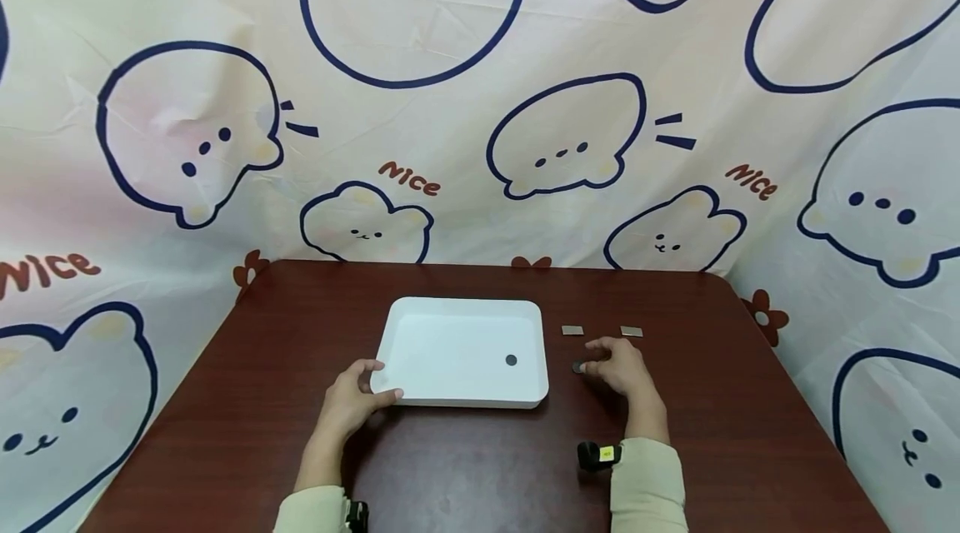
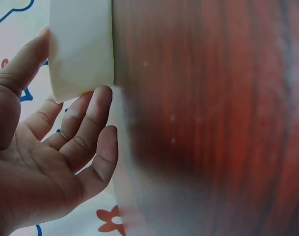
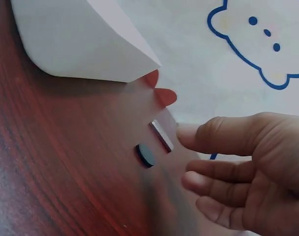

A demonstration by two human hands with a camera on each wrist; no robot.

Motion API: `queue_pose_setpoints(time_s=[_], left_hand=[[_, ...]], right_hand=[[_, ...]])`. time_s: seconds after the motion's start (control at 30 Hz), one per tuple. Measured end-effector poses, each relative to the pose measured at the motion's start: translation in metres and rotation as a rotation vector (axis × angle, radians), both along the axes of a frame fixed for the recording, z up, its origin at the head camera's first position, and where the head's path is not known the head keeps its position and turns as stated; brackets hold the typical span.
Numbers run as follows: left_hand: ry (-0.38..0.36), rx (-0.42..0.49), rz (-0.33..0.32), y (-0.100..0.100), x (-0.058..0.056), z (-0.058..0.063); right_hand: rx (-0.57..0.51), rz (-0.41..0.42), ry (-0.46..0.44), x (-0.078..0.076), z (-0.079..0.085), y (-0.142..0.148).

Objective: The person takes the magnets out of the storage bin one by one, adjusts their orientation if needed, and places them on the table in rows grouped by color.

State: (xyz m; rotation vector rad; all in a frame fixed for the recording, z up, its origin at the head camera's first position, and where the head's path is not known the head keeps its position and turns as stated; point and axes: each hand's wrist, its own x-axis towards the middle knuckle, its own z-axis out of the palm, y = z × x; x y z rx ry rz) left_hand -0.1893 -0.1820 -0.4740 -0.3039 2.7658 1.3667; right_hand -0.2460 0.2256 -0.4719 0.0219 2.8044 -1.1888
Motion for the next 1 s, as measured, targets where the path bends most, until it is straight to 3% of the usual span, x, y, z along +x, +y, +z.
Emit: queue_pose_setpoints(time_s=[0.2,0.57,1.0], left_hand=[[-0.006,0.004,-0.013,0.000,0.000,0.000],[-0.012,-0.008,-0.006,-0.002,0.000,0.000],[-0.001,0.007,-0.002,-0.002,-0.002,0.000]], right_hand=[[-0.004,0.024,-0.023,0.003,0.006,0.000],[-0.055,0.093,0.012,-0.003,0.030,-0.022],[-0.075,0.154,0.029,-0.016,0.038,-0.058]])
